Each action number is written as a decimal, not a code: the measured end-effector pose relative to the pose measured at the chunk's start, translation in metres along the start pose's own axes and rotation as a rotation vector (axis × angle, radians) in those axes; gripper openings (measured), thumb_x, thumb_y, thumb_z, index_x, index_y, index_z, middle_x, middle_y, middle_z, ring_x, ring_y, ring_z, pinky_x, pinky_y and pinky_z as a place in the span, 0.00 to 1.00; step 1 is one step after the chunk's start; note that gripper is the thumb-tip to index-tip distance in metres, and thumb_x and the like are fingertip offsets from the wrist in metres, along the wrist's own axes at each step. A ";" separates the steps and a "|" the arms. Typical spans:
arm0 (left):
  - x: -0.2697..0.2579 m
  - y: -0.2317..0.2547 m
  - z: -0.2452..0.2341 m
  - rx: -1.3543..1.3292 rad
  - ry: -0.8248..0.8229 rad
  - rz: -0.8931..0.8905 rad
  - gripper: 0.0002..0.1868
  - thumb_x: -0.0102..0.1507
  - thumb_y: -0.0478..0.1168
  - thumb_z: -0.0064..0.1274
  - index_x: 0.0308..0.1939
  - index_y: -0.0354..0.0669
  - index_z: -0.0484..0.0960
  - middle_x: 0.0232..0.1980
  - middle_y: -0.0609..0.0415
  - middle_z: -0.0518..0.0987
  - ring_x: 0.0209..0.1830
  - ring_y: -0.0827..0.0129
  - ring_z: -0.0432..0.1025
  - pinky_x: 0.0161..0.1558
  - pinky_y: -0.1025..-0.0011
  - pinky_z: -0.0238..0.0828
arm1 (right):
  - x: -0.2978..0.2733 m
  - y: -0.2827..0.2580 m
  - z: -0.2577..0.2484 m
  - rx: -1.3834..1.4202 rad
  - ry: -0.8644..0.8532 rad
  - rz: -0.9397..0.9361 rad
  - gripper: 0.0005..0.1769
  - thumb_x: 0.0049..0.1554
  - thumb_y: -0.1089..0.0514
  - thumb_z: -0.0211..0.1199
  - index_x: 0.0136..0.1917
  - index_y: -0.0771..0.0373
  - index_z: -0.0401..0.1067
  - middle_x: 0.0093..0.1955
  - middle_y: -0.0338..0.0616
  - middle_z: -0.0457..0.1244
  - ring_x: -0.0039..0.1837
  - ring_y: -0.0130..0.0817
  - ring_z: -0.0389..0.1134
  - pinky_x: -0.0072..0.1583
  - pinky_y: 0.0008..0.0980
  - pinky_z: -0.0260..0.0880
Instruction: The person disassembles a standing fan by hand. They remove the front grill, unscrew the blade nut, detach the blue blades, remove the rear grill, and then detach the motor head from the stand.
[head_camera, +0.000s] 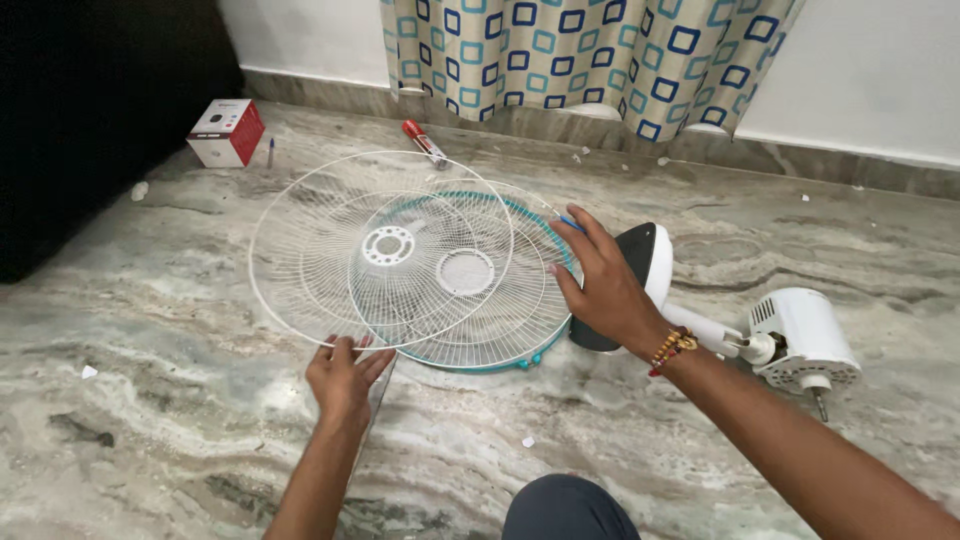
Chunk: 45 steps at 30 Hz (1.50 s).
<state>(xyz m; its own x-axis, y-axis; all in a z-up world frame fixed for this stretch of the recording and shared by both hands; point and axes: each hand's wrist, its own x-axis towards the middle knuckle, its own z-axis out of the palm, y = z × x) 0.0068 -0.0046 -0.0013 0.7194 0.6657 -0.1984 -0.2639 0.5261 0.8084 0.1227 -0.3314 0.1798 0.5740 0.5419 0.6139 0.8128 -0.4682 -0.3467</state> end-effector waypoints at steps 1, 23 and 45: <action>0.002 -0.005 0.007 0.001 -0.017 -0.025 0.26 0.67 0.34 0.43 0.65 0.25 0.55 0.51 0.35 0.73 0.42 0.36 0.79 0.45 0.50 0.84 | -0.003 -0.006 -0.009 -0.005 -0.003 -0.026 0.30 0.58 0.62 0.66 0.72 0.65 0.64 0.78 0.61 0.52 0.78 0.59 0.56 0.74 0.48 0.60; 0.000 -0.035 0.050 0.278 -0.004 -0.102 0.28 0.65 0.36 0.50 0.65 0.24 0.61 0.46 0.37 0.76 0.33 0.45 0.82 0.35 0.60 0.86 | -0.072 -0.046 -0.083 0.045 -0.061 0.052 0.31 0.55 0.58 0.67 0.71 0.61 0.65 0.79 0.54 0.54 0.76 0.54 0.60 0.69 0.47 0.65; -0.039 0.012 0.039 0.937 0.078 0.114 0.22 0.68 0.49 0.52 0.35 0.28 0.83 0.27 0.48 0.84 0.23 0.67 0.81 0.31 0.72 0.78 | -0.103 -0.029 -0.117 -0.032 -0.031 0.122 0.31 0.55 0.58 0.66 0.71 0.62 0.65 0.77 0.55 0.55 0.76 0.54 0.60 0.68 0.48 0.66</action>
<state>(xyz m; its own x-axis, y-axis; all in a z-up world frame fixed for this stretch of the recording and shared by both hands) 0.0011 -0.0451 0.0376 0.6673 0.7381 -0.0997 0.3178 -0.1611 0.9344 0.0283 -0.4553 0.2100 0.6713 0.5008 0.5465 0.7337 -0.5534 -0.3942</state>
